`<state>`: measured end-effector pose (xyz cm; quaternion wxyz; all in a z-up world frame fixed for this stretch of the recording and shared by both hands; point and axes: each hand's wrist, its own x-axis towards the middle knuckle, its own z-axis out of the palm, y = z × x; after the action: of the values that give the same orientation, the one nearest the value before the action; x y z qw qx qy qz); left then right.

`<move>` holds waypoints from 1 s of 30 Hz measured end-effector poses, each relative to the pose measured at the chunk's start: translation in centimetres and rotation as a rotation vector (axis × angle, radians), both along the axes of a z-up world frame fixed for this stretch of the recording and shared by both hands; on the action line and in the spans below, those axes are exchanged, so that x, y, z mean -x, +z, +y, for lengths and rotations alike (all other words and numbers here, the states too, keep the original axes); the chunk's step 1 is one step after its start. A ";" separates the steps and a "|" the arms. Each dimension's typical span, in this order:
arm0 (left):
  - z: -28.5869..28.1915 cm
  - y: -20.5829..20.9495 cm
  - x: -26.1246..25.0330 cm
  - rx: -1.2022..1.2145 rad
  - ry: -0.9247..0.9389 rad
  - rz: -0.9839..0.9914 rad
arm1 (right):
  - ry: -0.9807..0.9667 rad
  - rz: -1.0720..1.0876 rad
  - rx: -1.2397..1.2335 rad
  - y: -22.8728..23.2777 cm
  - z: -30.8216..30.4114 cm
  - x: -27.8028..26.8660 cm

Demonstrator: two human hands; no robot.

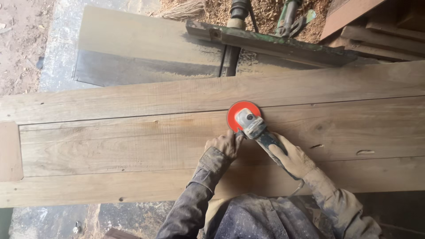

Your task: The person uses an angle grinder with a sanding disc to smooth the surface of a large wooden board. The person moves the tool across the board in a systematic manner, covering different sections of the surface.

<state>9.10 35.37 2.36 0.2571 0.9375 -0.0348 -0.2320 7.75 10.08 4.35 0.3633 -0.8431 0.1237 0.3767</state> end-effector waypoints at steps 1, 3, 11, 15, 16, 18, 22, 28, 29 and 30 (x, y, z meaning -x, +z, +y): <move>-0.7 -0.1 -0.2 0.012 -0.020 -0.006 | -0.010 0.007 0.005 0.0 -0.7 0.1; -2.2 -0.5 -0.6 0.019 -0.049 -0.023 | -0.024 -0.014 -0.004 -0.1 -2.2 0.4; -9.0 -1.3 0.0 0.017 -0.106 -0.093 | -0.069 -0.054 0.035 -0.6 -9.3 2.3; -12.9 -2.2 0.0 0.015 -0.132 -0.078 | -0.085 -0.117 -0.002 -0.9 -13.2 3.2; -13.9 -2.5 0.2 0.011 -0.135 -0.079 | -0.089 -0.128 -0.004 -1.0 -14.3 3.4; -15.8 -3.2 0.1 0.061 -0.137 -0.130 | -0.135 -0.104 -0.007 -1.4 -16.3 3.9; -20.4 -3.8 0.1 0.045 -0.214 -0.325 | -0.300 -0.021 -0.027 -2.2 -21.0 5.4; -26.4 -2.9 0.5 0.111 -0.326 -0.184 | -0.416 -0.043 -0.084 -2.8 -26.6 8.8; -26.3 -2.7 0.8 0.085 -0.395 -0.306 | -0.497 0.038 -0.144 -2.7 -26.9 9.4; -25.8 -2.4 1.4 0.059 -0.463 -0.428 | -0.430 0.024 -0.066 -2.7 -27.0 9.7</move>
<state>7.74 9.53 -0.07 0.2111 0.9243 -0.3075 -0.0805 -2.00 -16.88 1.69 0.4614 -0.7803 0.2927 0.3042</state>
